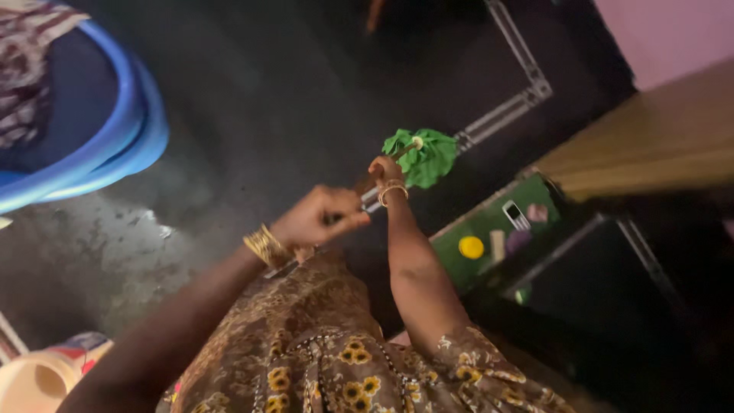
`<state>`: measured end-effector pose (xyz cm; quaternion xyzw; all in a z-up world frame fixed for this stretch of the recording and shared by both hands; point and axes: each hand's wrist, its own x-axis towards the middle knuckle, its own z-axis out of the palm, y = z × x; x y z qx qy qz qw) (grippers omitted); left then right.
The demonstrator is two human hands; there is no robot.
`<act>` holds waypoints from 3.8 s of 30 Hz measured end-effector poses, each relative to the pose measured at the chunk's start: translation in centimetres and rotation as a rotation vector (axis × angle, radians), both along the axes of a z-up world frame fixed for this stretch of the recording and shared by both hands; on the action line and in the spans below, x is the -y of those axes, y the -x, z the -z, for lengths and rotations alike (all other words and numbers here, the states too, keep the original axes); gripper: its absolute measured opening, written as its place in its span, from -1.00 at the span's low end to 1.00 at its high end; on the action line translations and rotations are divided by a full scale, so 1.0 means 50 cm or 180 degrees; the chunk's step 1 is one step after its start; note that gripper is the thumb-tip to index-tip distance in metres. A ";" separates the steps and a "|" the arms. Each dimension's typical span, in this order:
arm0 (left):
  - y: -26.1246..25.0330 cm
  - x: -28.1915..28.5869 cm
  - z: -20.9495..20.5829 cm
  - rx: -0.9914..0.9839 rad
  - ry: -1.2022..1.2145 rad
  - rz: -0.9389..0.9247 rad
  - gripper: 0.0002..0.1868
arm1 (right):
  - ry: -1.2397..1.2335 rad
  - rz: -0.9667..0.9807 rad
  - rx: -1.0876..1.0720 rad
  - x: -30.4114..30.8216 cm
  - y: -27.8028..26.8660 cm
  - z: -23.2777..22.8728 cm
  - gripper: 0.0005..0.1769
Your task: The person mops the floor by hand using a green mop, repeatedly dipping the mop into a white bucket and moving a blue laundry tub aside.
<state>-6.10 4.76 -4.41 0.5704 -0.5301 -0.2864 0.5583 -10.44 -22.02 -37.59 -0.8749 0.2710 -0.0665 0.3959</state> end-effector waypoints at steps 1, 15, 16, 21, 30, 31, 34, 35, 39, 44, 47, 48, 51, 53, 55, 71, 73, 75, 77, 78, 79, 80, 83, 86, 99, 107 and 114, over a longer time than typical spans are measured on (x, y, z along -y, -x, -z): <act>0.015 -0.019 0.003 0.0232 -0.0078 -0.0119 -0.60 | 0.0016 -0.0126 -0.0113 -0.018 -0.016 0.007 -0.95; 0.128 -0.242 -0.113 0.1294 -0.0674 -0.1304 -0.71 | 0.0152 -0.3092 -0.0155 -0.552 -0.212 -0.011 -0.75; 0.129 -0.252 -0.113 0.1313 -0.0461 -0.1314 -0.78 | -0.0287 -0.3145 0.0017 -0.597 -0.200 -0.016 -0.75; 0.139 -0.301 -0.119 0.1230 -0.0396 -0.1486 -0.71 | -0.1024 -0.3573 0.0127 -0.799 -0.103 -0.041 -0.70; 0.107 -0.353 -0.211 0.1495 0.0051 -0.1315 -0.57 | -0.0639 -0.3598 0.0375 -0.862 -0.100 -0.230 -0.66; 0.108 -0.356 -0.214 0.1487 0.0094 -0.1093 -0.57 | -0.0518 -0.3349 0.0628 -0.849 -0.107 -0.252 -0.67; 0.106 -0.375 -0.203 0.1542 0.0120 -0.0722 -0.56 | -0.0282 -0.2493 0.0079 -0.790 -0.122 -0.297 -0.75; 0.104 -0.380 -0.191 0.1635 0.0083 -0.0589 -0.55 | -0.0284 -0.2138 -0.0135 -0.764 -0.122 -0.302 -0.75; 0.064 -0.414 -0.122 0.1510 0.0346 -0.0466 -0.61 | -0.0490 -0.1478 0.0829 -0.638 -0.114 -0.263 -0.72; -0.019 -0.431 0.009 0.1024 0.0717 -0.0704 -0.74 | -0.0656 -0.0815 0.0476 -0.460 -0.176 -0.128 -0.78; -0.092 -0.430 0.098 0.0271 0.0340 -0.1336 -0.71 | 0.0190 -0.1296 0.1347 -0.423 -0.215 -0.077 -0.73; -0.116 -0.422 0.127 0.0274 0.0350 -0.1336 -0.71 | 0.0199 -0.1297 0.1351 -0.417 -0.230 -0.068 -0.73; -0.191 -0.391 0.196 -0.0759 -0.0036 -0.1584 -0.64 | -0.0367 -0.1006 0.0770 -0.410 -0.280 -0.056 -0.86; -0.258 -0.374 0.211 -0.0977 -0.0207 -0.1877 -0.56 | -0.1039 -0.0649 0.0486 -0.400 -0.337 -0.060 -0.85; -0.330 -0.352 0.203 -0.0789 -0.0264 -0.1825 -0.55 | -0.0662 -0.0744 0.0521 -0.385 -0.398 -0.066 -0.76; -0.586 -0.340 0.161 0.0730 -0.0557 -0.3049 -0.71 | -0.4197 -0.0434 -0.0048 -0.548 -1.018 0.026 -0.92; -0.590 -0.339 0.165 0.0770 -0.0549 -0.3132 -0.70 | -0.2222 -0.1808 0.0356 -0.551 -1.027 0.034 -0.91; -0.595 -0.345 0.156 0.0824 -0.0556 -0.3208 -0.69 | -0.0138 -0.2971 0.0768 -0.578 -1.038 0.026 -0.86; -0.592 -0.360 0.137 0.0830 -0.0471 -0.3419 -0.73 | -0.3980 -0.0854 -0.0620 -0.625 -1.041 -0.007 -0.85; -0.587 -0.375 0.126 0.0820 -0.0487 -0.3420 -0.73 | -0.3990 -0.0848 -0.0635 -0.631 -1.017 -0.035 -0.85; -0.580 -0.395 0.113 0.0719 -0.0366 -0.3436 -0.71 | -0.2200 -0.1912 -0.0165 -0.634 -0.987 -0.068 -0.85; -0.575 -0.414 0.100 0.0628 -0.0230 -0.3439 -0.69 | -0.0305 -0.2781 0.0318 -0.637 -0.962 -0.107 -0.84; -0.549 -0.468 0.061 -0.0093 -0.0414 -0.3463 -0.65 | 0.0686 -0.2593 0.0142 -0.670 -0.895 -0.205 -0.63; -0.515 -0.511 0.021 -0.0596 -0.0532 -0.3289 -0.55 | 0.0675 -0.2523 0.0449 -0.680 -0.806 -0.236 -0.63; -0.366 -0.680 -0.132 -0.1235 -0.0777 -0.2238 -0.50 | 0.0702 -0.0923 0.0213 -0.812 -0.363 -0.270 -0.72; -0.350 -0.669 -0.180 -0.0001 -0.0127 -0.2168 -0.65 | 0.0014 -0.0319 0.0836 -0.860 -0.472 -0.190 -0.72; -0.351 -0.541 0.018 0.0409 -0.0298 -0.3371 -0.71 | -0.0552 -0.2380 0.1992 -0.770 -0.717 -0.046 -0.77</act>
